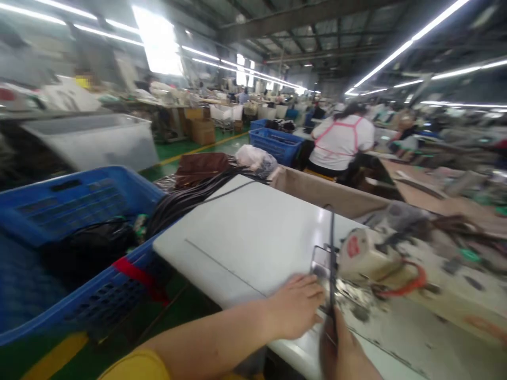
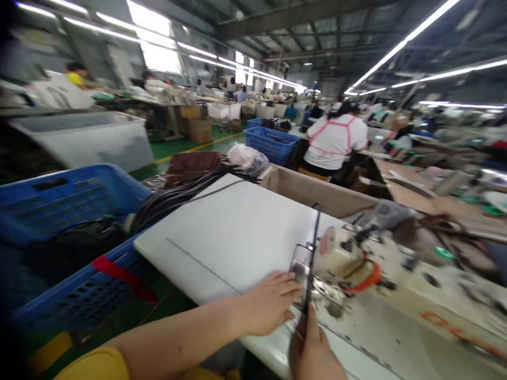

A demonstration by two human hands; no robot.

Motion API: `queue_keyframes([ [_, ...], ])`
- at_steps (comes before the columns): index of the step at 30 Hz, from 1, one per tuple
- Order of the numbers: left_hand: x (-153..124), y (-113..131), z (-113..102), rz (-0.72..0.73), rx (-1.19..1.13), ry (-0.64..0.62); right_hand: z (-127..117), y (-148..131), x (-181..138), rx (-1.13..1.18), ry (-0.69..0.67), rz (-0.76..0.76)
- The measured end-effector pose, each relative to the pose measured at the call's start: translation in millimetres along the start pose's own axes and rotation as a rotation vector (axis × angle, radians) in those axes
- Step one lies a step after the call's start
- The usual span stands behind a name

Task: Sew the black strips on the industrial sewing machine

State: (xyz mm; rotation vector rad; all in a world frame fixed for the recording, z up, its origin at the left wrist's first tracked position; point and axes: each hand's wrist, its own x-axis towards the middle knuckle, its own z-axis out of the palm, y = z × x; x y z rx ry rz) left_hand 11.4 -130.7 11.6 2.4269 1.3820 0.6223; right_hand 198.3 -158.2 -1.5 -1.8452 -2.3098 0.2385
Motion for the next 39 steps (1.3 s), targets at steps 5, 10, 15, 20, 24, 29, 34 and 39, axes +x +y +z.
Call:
queue_keyframes([
  [5,6,7,20,0.015,-0.023,0.047,-25,-24,-5,-0.118,-0.124,0.093],
  [10,1,1,32,0.093,0.077,0.120,-27,-24,-12,-0.097,-0.088,0.091],
  [15,-1,2,32,0.106,0.160,0.121,-22,-21,-16,-0.060,-0.043,0.080],
  [20,0,2,34,0.112,0.206,0.138,-16,-10,-16,0.086,0.027,0.040],
  [24,-1,1,37,0.129,0.234,0.164,-9,5,-19,0.271,0.128,0.029],
  [29,-2,1,41,0.145,0.268,0.218,-1,16,-21,0.487,0.236,0.033],
  [34,-1,0,42,0.140,0.276,0.209,-1,14,-20,0.506,0.268,0.006],
  [39,3,-2,41,0.111,0.268,0.165,-4,12,-21,0.523,0.325,-0.018],
])
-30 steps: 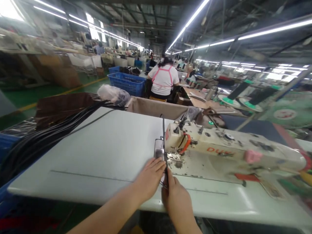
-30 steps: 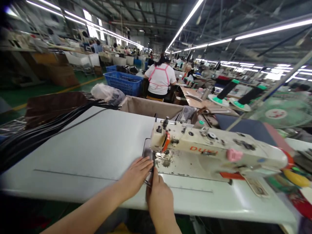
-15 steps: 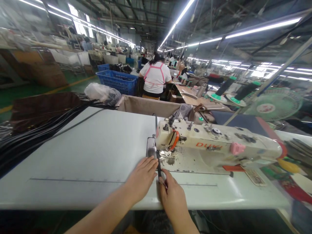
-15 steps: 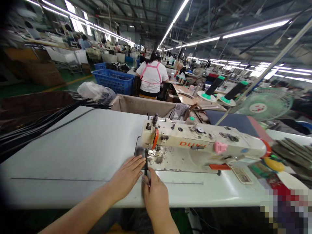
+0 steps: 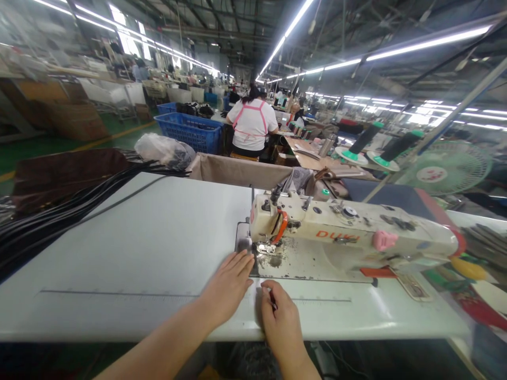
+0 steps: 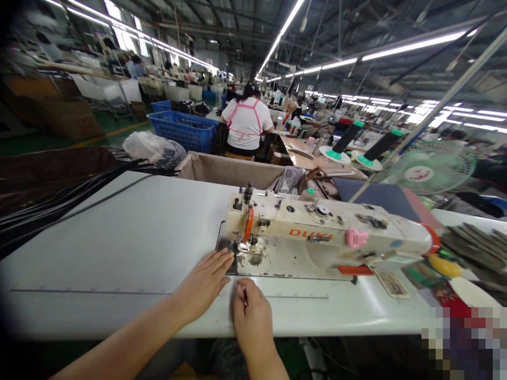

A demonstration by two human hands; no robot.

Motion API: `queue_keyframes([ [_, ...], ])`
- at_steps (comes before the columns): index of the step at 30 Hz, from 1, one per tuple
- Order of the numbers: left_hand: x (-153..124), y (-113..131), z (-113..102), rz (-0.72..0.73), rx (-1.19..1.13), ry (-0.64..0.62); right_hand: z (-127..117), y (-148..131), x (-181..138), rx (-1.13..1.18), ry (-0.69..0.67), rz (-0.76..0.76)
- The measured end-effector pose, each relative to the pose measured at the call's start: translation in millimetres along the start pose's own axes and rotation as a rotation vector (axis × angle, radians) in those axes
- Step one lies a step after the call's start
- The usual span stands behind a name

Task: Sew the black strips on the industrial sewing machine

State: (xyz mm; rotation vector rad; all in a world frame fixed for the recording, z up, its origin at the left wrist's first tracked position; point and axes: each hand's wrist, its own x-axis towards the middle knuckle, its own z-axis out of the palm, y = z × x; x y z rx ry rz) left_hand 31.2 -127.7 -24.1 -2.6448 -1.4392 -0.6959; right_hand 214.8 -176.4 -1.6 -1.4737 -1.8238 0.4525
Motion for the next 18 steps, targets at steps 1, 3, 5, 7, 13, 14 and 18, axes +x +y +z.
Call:
queue_keyframes([
  [1,1,-1,0,-0.002,0.003,-0.010,0,0,0,0.005,0.002,-0.003],
  [3,4,-3,0,-0.007,0.003,-0.021,1,1,-2,0.009,0.004,-0.012],
  [5,6,-4,0,-0.014,-0.004,-0.026,3,3,-3,0.010,0.008,-0.026],
  [7,8,-5,1,-0.018,-0.009,-0.034,5,5,-4,0.010,0.022,-0.039],
  [13,14,-9,-1,-0.040,-0.018,-0.091,4,3,-4,-0.016,0.034,-0.084],
  [14,15,-10,-2,-0.053,-0.025,-0.107,3,2,-3,-0.021,0.028,-0.087],
  [18,22,-11,-8,-0.117,-0.056,-0.160,0,-1,-2,-0.036,0.022,-0.095],
])
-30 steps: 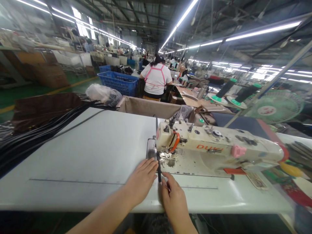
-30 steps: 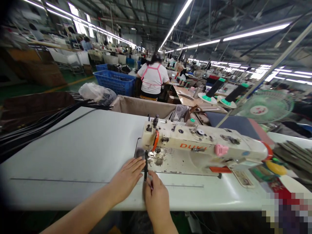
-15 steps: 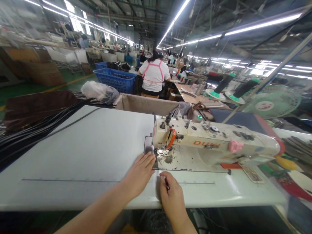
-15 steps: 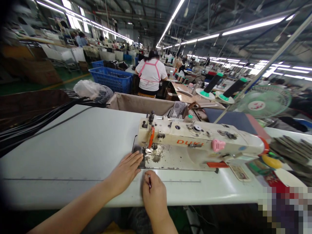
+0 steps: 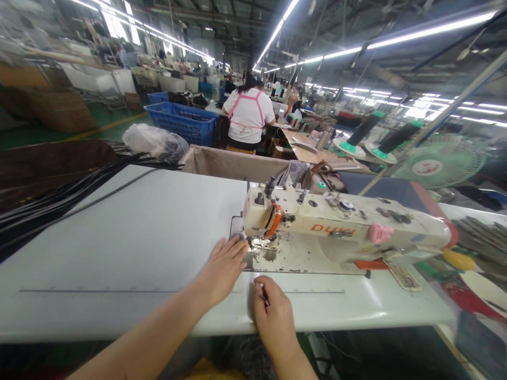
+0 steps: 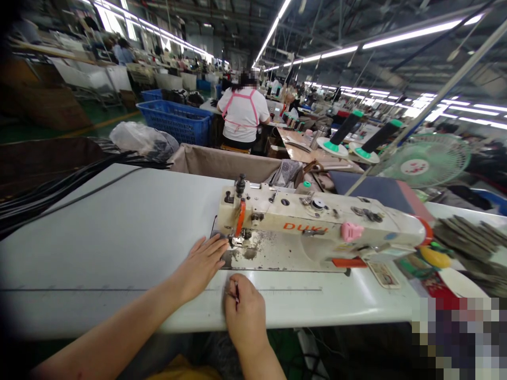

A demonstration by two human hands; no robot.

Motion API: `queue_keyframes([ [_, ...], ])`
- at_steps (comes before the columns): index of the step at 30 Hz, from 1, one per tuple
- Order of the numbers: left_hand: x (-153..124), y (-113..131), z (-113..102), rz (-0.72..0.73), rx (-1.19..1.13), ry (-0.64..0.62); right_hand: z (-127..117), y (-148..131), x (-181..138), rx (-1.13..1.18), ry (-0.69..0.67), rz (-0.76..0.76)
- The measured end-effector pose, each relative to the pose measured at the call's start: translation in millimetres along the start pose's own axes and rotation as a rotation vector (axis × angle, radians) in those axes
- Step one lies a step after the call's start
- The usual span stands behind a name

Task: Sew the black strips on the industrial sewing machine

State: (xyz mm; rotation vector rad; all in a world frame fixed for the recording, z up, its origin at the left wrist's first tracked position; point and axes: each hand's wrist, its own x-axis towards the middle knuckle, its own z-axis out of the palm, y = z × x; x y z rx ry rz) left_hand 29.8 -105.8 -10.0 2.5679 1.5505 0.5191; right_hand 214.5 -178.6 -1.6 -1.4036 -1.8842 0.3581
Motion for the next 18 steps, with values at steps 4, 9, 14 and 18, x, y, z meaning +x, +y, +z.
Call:
queue_keyframes([
  [4,3,1,-5,-0.024,-0.020,-0.029,1,0,-1,-0.001,0.007,-0.010],
  [9,1,3,-5,-0.034,-0.017,-0.009,0,-1,-1,0.003,0.009,-0.008],
  [14,0,1,-2,-0.026,-0.043,0.053,0,-2,-1,0.005,0.002,-0.002],
  [18,15,-13,1,-0.020,-0.170,0.110,1,-1,-3,-0.013,-0.002,0.004],
])
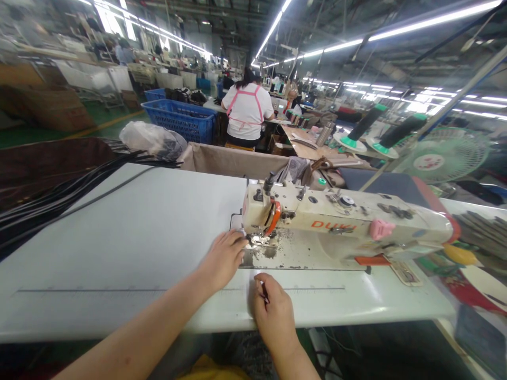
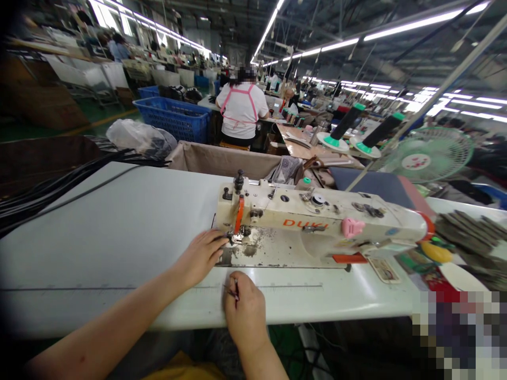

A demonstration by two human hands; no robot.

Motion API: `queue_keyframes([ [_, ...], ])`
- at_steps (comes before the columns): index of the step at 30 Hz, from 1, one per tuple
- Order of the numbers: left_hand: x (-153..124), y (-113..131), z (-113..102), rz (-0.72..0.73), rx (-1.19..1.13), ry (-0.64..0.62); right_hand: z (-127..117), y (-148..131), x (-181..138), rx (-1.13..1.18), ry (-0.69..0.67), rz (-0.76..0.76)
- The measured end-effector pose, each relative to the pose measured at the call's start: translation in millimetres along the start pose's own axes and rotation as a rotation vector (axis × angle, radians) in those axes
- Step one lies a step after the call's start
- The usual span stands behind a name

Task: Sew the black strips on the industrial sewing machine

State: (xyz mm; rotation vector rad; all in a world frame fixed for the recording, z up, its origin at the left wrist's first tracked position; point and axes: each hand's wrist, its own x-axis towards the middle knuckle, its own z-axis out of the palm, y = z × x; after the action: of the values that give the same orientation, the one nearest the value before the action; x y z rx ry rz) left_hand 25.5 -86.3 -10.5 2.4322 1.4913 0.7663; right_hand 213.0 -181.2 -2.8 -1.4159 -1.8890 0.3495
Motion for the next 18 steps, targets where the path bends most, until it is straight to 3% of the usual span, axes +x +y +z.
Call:
queue_keyframes([
  [4,33,-20,3,-0.012,-0.075,-0.010,1,-1,0,-0.034,0.022,-0.021],
  [9,69,-37,0,0.081,-0.075,-0.077,0,-3,1,-0.069,0.034,-0.044],
  [18,71,-56,-12,0.129,-0.083,-0.127,1,-4,-1,-0.060,0.026,-0.042],
])
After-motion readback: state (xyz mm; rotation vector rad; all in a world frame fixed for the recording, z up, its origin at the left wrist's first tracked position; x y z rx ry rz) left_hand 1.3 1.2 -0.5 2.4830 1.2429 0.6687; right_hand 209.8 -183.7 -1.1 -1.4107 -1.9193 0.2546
